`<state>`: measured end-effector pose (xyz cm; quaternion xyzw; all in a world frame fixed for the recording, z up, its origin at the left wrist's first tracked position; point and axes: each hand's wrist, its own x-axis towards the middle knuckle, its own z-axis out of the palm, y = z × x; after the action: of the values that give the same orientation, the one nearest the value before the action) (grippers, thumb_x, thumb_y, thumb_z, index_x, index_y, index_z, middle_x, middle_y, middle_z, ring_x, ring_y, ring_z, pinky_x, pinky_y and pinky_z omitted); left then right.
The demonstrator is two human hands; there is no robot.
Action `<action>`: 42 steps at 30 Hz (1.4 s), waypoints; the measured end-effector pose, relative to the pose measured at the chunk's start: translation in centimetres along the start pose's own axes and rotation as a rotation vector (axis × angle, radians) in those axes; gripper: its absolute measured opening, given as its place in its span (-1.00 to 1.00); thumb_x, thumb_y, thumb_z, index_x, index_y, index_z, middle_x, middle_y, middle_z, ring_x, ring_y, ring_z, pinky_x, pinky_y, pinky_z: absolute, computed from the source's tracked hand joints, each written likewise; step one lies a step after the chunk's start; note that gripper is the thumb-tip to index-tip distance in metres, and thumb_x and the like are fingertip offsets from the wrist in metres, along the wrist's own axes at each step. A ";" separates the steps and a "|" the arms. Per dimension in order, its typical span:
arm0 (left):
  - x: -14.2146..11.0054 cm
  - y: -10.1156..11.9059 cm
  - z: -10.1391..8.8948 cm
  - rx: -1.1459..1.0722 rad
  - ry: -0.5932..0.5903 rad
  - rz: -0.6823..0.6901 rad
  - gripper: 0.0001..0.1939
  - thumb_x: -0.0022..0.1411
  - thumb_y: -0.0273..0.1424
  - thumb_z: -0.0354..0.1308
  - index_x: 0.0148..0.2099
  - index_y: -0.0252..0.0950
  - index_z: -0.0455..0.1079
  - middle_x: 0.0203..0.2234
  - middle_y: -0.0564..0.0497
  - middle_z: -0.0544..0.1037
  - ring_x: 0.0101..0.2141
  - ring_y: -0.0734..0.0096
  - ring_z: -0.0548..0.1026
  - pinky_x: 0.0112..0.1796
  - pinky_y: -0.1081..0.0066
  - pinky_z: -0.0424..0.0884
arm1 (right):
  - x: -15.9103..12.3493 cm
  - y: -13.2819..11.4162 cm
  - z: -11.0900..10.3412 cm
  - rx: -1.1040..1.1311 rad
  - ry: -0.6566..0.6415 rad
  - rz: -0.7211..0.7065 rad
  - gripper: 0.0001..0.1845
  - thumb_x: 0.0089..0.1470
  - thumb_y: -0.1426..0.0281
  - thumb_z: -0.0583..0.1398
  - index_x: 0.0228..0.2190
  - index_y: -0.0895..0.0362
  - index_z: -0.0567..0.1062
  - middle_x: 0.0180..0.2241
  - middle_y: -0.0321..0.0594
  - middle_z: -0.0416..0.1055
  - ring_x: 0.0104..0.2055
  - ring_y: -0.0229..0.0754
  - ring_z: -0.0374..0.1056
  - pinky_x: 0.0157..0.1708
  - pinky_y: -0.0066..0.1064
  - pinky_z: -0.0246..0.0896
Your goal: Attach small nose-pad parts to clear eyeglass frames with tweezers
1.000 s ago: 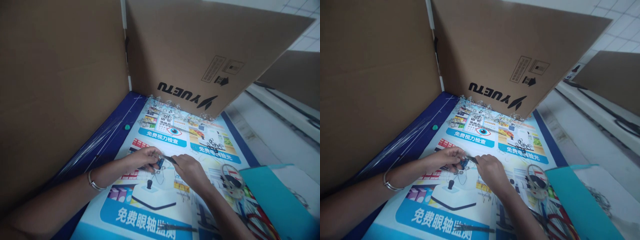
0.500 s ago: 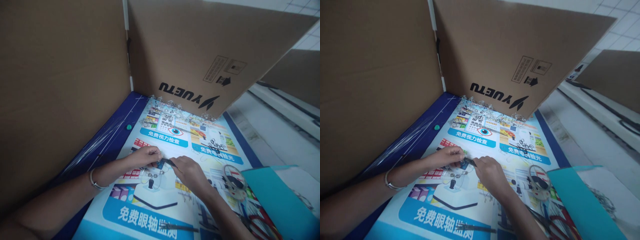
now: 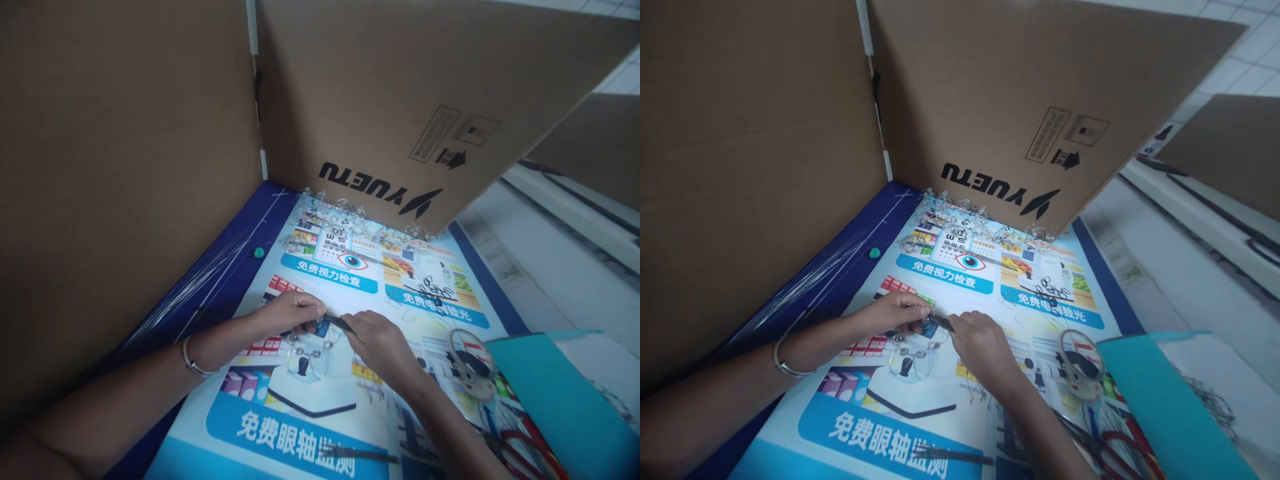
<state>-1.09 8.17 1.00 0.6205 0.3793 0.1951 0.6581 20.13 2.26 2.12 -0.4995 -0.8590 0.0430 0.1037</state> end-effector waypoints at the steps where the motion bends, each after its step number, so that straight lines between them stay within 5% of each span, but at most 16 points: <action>1: 0.0 -0.1 0.1 0.000 0.010 0.008 -0.63 0.09 -0.14 0.06 -0.29 -0.37 0.40 -0.49 0.00 0.45 -0.47 0.48 0.42 -0.54 0.56 0.32 | 0.0 0.0 0.0 0.001 -0.002 0.002 -0.81 0.09 0.42 0.06 -0.22 0.12 0.39 -0.41 -0.23 0.37 -0.32 -0.20 0.25 -0.34 -0.43 0.10; 23: 0.0 -0.4 0.8 -0.022 0.139 0.094 -0.72 0.13 -0.24 0.03 -0.39 -0.38 0.39 -0.49 0.04 0.42 -0.58 0.61 0.35 -0.60 0.61 0.31 | 0.3 -0.1 0.1 0.146 -0.126 0.071 -0.81 0.10 0.40 0.03 -0.26 0.10 0.41 -0.41 -0.24 0.35 -0.30 -0.22 0.25 -0.32 -0.44 0.11; 42: 0.0 -0.8 0.8 0.145 0.177 0.218 -0.75 0.19 -0.32 -0.05 -0.39 -0.35 0.36 -0.51 0.05 0.43 -0.48 0.54 0.38 -0.47 0.56 0.32 | 0.1 0.2 0.9 0.208 -0.057 0.032 -0.78 0.10 0.41 0.03 -0.22 0.11 0.41 -0.37 -0.22 0.39 -0.27 -0.21 0.28 -0.26 -0.41 0.16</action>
<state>-0.72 7.52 0.18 0.6840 0.3794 0.2916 0.5506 20.06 2.52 1.18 -0.4984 -0.8443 0.1478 0.1296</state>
